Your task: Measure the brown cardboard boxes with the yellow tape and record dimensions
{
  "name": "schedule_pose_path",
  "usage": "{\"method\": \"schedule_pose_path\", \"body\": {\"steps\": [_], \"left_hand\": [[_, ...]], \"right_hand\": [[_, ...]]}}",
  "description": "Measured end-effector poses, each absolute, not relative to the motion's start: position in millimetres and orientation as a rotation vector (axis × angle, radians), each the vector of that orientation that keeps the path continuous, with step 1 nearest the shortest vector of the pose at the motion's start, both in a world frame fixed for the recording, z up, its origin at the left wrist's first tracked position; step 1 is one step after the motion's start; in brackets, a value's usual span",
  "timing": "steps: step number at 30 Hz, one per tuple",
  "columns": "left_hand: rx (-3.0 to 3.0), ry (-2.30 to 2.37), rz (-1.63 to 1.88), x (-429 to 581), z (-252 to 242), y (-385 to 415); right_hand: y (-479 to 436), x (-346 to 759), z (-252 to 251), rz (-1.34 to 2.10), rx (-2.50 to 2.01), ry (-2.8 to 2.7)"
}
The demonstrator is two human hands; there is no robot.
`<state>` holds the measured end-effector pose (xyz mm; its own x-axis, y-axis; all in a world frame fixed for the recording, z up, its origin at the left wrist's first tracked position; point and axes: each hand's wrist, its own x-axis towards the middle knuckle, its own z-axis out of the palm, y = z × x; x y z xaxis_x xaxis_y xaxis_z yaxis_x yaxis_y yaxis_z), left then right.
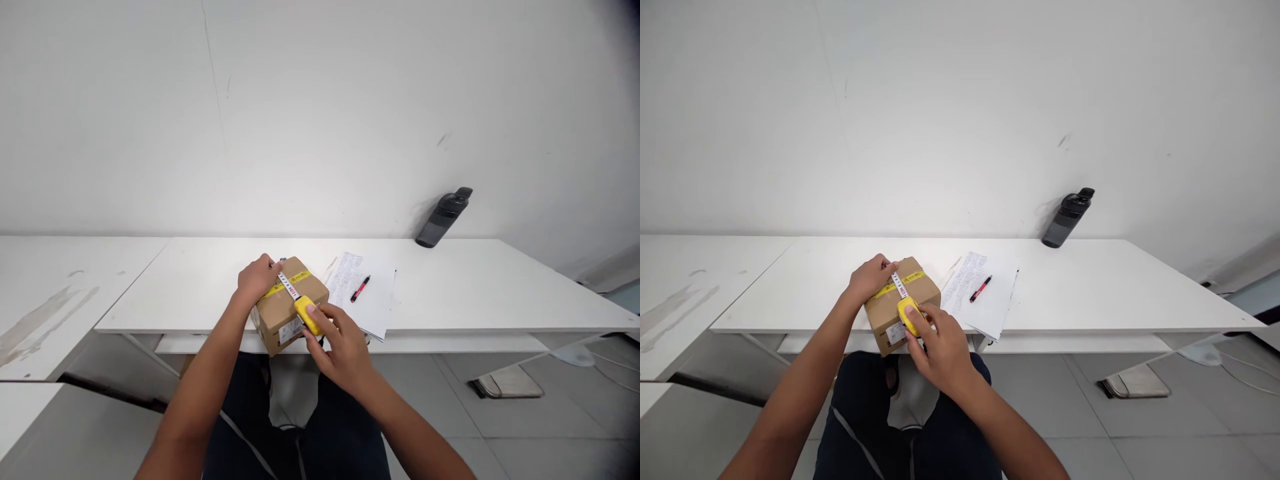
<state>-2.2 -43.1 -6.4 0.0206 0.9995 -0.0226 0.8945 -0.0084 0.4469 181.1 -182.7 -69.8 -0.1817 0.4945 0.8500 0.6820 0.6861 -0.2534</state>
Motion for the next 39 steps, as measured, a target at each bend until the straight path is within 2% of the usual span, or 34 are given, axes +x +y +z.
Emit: {"method": "schedule_pose_path", "body": {"steps": [7, 14, 19, 24, 27, 31, 33, 36, 39], "left_hand": [[1.973, 1.931, 0.437, -2.7, -9.1, -41.6], [1.963, 1.932, 0.452, -2.6, -7.0, -42.3], [1.931, 1.878, 0.495, -3.7, -5.2, -46.7], [1.846, 1.845, 0.663, -5.2, -8.6, -48.4], [1.741, 1.689, 0.991, -7.4, -10.0, -47.0], [1.283, 1.413, 1.878, -17.4, -22.8, -63.5], [0.979, 1.388, 2.095, -23.3, -42.7, -87.5], [0.775, 1.453, 1.987, -26.7, -88.4, -134.1], [0.498, 1.427, 1.528, -23.2, -129.3, -170.2]], "right_hand": [[-178.4, 170.7, -76.1, -0.235, -0.943, -1.750], [-164.7, 169.4, -97.8, 0.068, -1.138, -1.622], [-148.2, 175.1, -108.1, -0.084, -1.199, -1.346], [-134.1, 170.5, -98.0, 0.384, -1.196, -0.975], [-123.4, 166.8, -91.8, 0.590, -1.140, -0.867], [-113.1, 163.9, -89.2, 0.742, -1.096, -0.870], [-113.1, 162.3, -87.8, 0.754, -1.093, -0.897], [-118.6, 159.8, -85.8, 0.718, -1.133, -0.921], [-126.8, 158.5, -87.3, 0.681, -1.164, -0.921]]}}
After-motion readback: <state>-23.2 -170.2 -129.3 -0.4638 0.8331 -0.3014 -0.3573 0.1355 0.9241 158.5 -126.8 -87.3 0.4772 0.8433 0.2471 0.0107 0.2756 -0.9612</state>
